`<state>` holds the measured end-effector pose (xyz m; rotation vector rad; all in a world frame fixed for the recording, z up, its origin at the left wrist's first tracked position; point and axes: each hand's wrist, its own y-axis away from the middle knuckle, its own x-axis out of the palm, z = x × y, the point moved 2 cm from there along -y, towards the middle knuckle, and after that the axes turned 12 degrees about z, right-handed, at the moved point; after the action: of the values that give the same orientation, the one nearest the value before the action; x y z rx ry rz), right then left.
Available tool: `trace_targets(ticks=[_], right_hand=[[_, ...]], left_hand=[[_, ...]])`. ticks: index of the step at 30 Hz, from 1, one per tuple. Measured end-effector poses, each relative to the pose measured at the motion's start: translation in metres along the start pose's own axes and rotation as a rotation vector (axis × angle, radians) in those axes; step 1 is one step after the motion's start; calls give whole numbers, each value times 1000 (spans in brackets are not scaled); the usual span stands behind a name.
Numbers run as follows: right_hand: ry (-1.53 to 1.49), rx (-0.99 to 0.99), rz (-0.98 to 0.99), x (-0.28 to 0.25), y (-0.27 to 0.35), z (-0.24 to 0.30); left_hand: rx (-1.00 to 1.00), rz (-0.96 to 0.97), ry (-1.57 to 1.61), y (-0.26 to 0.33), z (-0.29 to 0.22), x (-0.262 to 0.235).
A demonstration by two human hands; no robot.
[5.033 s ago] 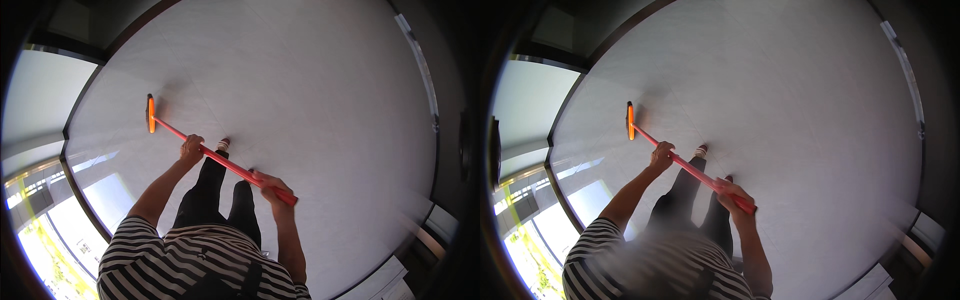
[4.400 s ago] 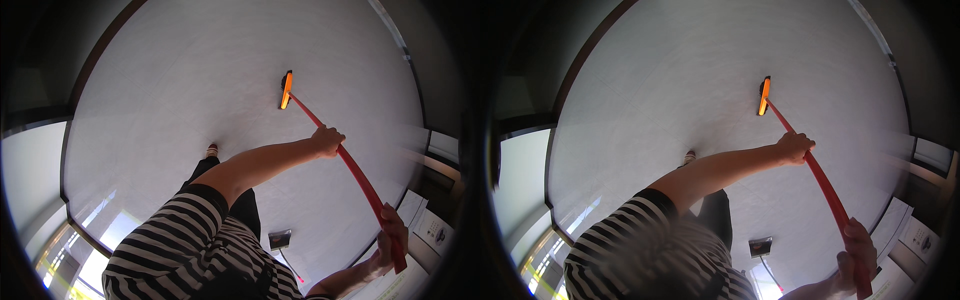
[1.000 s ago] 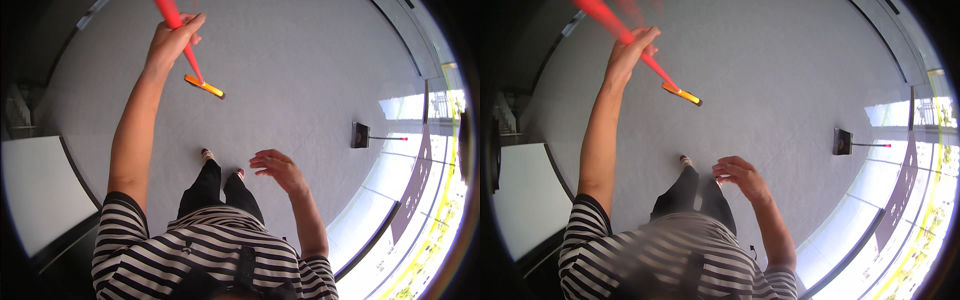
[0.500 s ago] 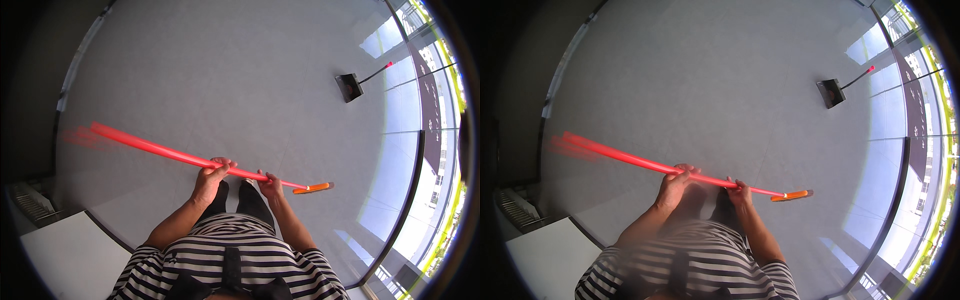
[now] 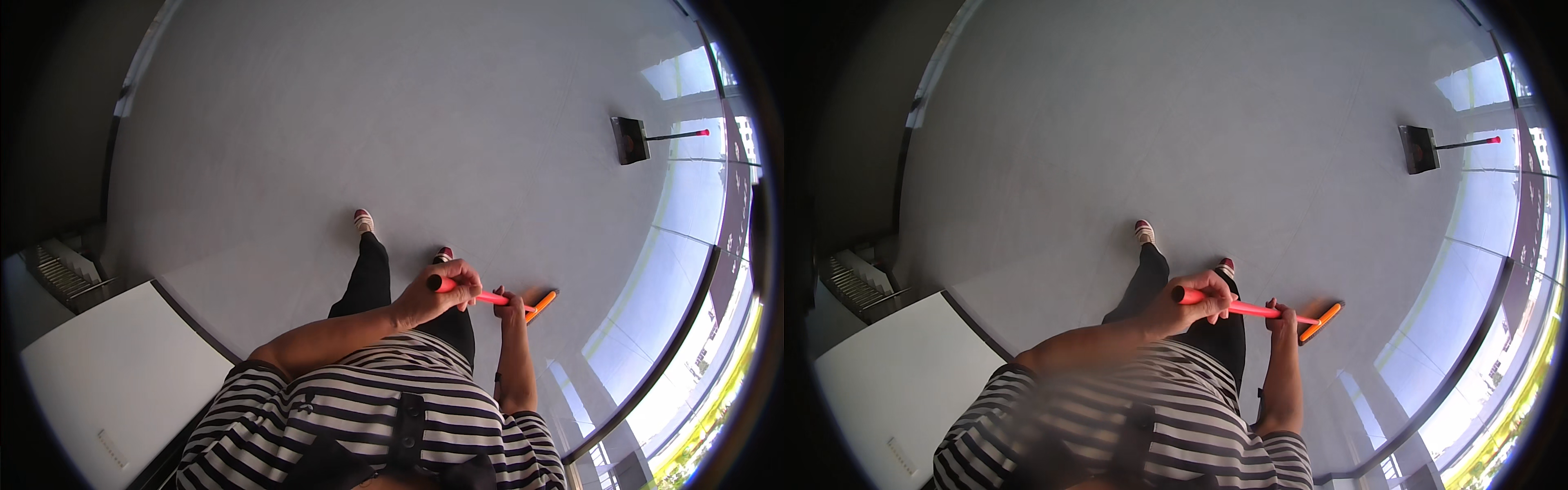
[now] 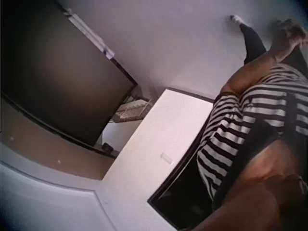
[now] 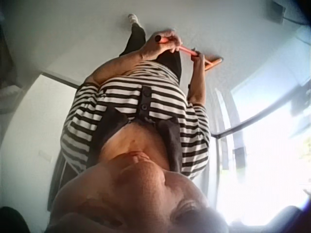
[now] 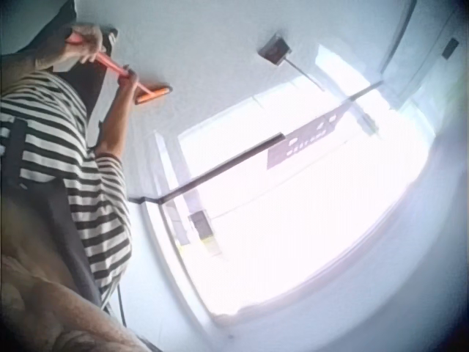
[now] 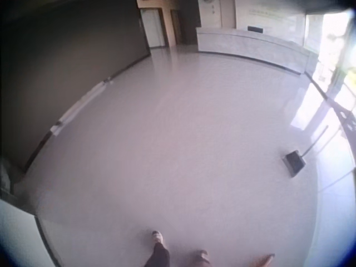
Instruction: The person sweeps a large tiled floor using a broom and a dustpan.
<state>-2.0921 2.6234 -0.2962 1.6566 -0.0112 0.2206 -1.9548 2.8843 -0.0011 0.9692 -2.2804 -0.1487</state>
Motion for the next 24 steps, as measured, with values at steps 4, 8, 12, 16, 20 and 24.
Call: trace_targets(ticks=[4, 8, 12, 16, 20, 24], right_hand=[[136, 237, 239, 69, -21, -51], [441, 172, 390, 242, 22, -228], [481, 398, 650, 361, 76, -388], [473, 633, 751, 424, 86, -494], [538, 741, 951, 448, 142, -521], [533, 713, 1027, 420, 192, -487]], left_hand=[[179, 52, -182, 30, -59, -47], [337, -283, -409, 117, -166, -142], [583, -395, -659, 197, -260, -170], [508, -430, -1059, 225, -290, -157], [576, -236, -1292, 271, -313, -138], [862, -153, -997, 319, -324, -139]])
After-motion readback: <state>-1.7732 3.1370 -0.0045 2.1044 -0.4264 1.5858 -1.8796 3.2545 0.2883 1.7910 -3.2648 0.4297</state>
